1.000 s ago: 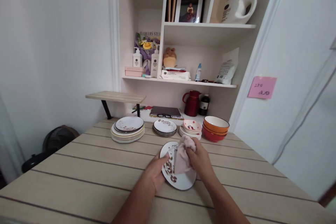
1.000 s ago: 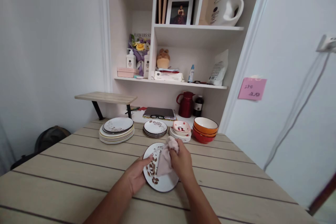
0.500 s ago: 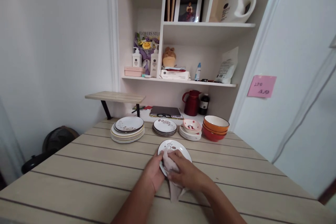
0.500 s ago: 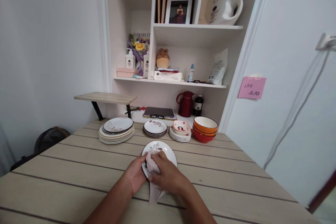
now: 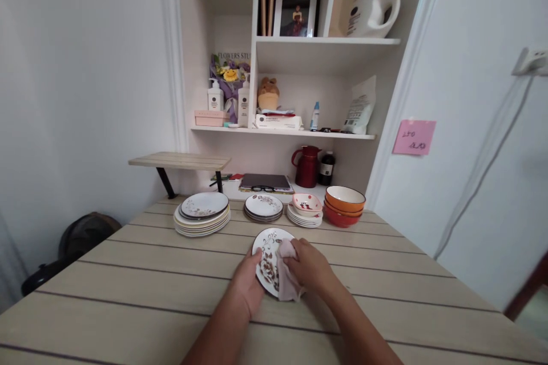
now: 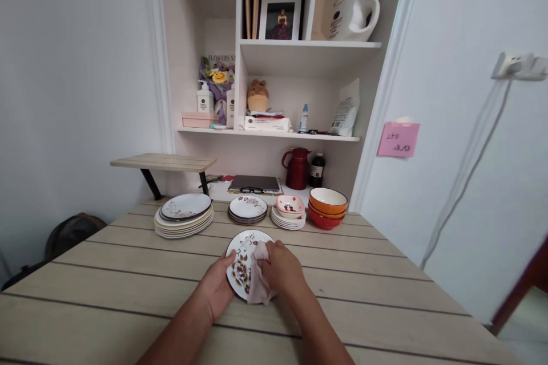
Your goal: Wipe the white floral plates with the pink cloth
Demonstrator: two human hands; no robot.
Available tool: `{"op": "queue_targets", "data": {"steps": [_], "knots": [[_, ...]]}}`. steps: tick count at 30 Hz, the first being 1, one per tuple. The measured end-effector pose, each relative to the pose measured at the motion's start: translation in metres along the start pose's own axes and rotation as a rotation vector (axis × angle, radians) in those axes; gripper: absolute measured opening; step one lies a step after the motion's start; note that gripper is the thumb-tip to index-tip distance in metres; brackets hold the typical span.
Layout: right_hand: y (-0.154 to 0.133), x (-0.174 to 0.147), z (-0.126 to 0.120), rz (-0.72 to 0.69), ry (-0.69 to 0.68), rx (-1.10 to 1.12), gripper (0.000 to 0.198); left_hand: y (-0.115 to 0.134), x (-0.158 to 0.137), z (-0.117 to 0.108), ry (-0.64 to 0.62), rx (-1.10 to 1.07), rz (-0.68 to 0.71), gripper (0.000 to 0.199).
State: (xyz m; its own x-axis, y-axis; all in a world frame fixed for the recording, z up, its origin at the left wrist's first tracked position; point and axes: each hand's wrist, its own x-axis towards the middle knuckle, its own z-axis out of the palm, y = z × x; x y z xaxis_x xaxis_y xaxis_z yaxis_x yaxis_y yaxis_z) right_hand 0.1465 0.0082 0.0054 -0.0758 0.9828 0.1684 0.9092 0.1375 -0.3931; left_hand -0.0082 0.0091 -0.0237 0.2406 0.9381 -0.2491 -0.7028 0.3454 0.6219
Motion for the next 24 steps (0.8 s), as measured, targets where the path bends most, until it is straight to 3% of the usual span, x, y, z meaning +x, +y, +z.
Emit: {"op": "queue_targets", "data": {"steps": [5, 9, 13, 16, 20, 24], "knots": [[-0.006, -0.008, 0.003, -0.144, -0.18, 0.154, 0.018, 0.001, -0.001, -0.001, -0.004, -0.019, 0.006, 0.039], [-0.021, -0.005, 0.015, -0.252, -0.077, 0.239, 0.018, 0.001, 0.0, -0.002, -0.001, -0.015, 0.005, 0.036], [-0.024, 0.002, 0.017, -0.22, 0.046, 0.149, 0.02, 0.0, 0.002, -0.002, 0.0, -0.005, 0.004, 0.038], [-0.013, 0.006, 0.011, -0.118, 0.065, 0.055, 0.022, 0.0, 0.001, -0.001, -0.01, 0.004, -0.011, 0.039], [0.002, 0.002, 0.001, 0.02, -0.011, -0.017, 0.026, 0.001, -0.001, 0.001, -0.022, 0.003, -0.03, 0.039], [-0.004, -0.007, 0.003, -0.108, -0.123, 0.052, 0.026, 0.002, -0.002, 0.001, -0.013, 0.001, -0.045, 0.035]]}}
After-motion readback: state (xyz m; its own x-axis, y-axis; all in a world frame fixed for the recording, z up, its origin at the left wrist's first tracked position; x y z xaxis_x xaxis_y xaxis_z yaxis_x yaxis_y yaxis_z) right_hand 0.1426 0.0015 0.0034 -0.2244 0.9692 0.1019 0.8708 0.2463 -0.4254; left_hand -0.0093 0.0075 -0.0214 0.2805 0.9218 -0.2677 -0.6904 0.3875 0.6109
